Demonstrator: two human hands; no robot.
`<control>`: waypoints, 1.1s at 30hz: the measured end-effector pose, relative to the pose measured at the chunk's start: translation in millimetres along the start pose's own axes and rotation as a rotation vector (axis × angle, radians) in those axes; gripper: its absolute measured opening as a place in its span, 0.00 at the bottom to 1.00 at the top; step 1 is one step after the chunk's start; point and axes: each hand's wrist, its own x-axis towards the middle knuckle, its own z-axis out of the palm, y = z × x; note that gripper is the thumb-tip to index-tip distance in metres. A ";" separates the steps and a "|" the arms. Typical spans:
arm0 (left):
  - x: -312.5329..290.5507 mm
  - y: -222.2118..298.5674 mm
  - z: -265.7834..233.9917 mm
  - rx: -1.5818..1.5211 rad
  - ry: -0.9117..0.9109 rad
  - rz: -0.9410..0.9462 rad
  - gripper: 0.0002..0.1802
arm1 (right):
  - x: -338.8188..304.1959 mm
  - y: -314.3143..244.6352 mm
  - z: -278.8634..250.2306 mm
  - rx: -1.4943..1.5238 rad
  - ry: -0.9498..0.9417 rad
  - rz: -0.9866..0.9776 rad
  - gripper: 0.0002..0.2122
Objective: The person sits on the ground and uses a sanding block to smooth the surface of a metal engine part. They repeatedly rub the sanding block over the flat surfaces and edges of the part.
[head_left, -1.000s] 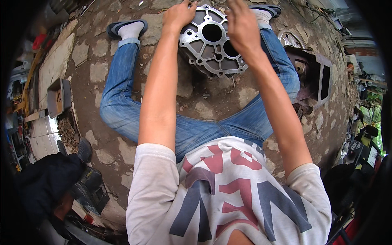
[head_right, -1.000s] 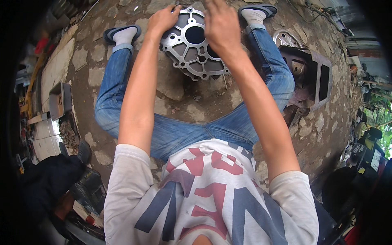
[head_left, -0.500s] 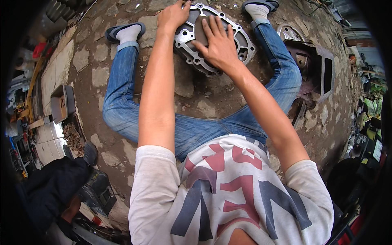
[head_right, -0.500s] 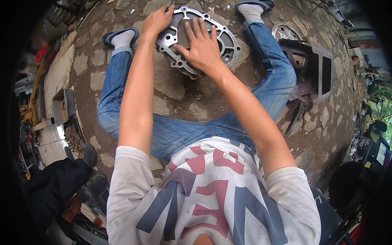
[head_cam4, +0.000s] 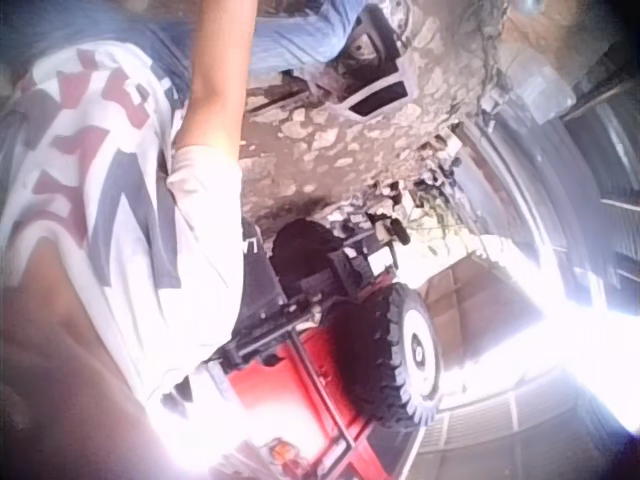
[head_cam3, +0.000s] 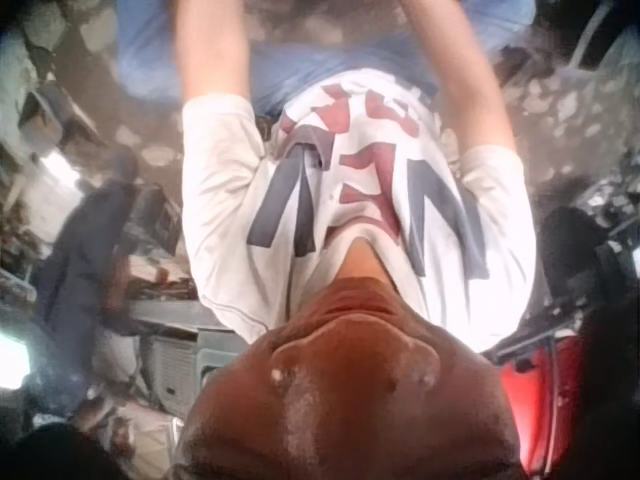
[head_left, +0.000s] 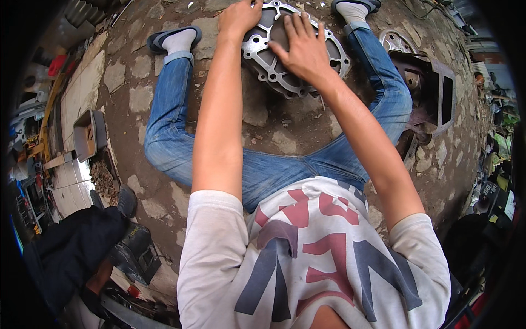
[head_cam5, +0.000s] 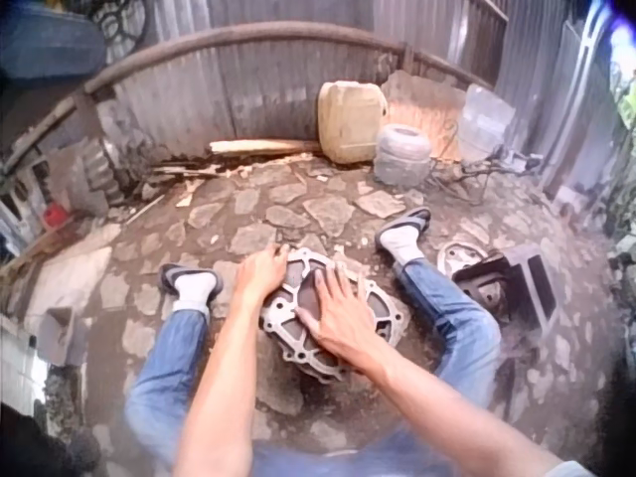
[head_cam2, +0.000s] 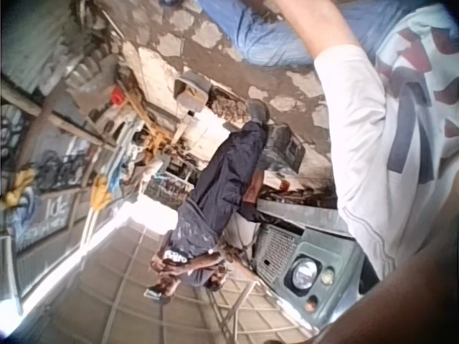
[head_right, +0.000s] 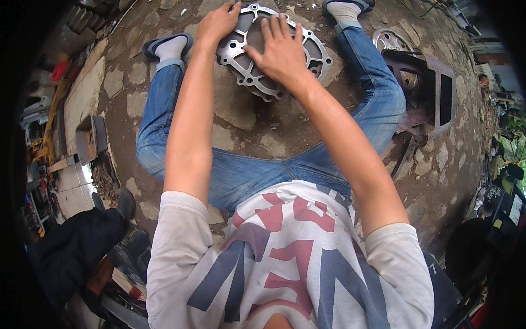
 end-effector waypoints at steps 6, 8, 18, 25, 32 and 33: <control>-1.1 -17.2 8.3 0.076 -0.011 -0.055 0.34 | -18.3 -20.1 -5.1 0.025 0.004 -0.126 0.40; -3.7 -8.0 6.3 0.058 -0.028 -0.047 0.34 | -14.8 -12.8 -5.8 -0.032 0.005 -0.018 0.39; 13.7 -38.6 -65.5 0.226 -0.186 0.102 0.36 | -13.3 -19.5 5.7 0.257 0.040 -0.038 0.34; -22.7 43.3 -215.1 0.538 -0.561 0.315 0.37 | -8.8 -9.9 12.0 0.302 0.082 0.084 0.32; -23.8 42.7 -253.1 0.739 -0.391 0.408 0.34 | -23.2 -13.2 3.1 0.317 0.208 -0.009 0.24; -33.7 51.5 -253.7 0.749 -0.395 0.407 0.33 | -23.0 -16.3 0.7 0.327 0.185 0.028 0.26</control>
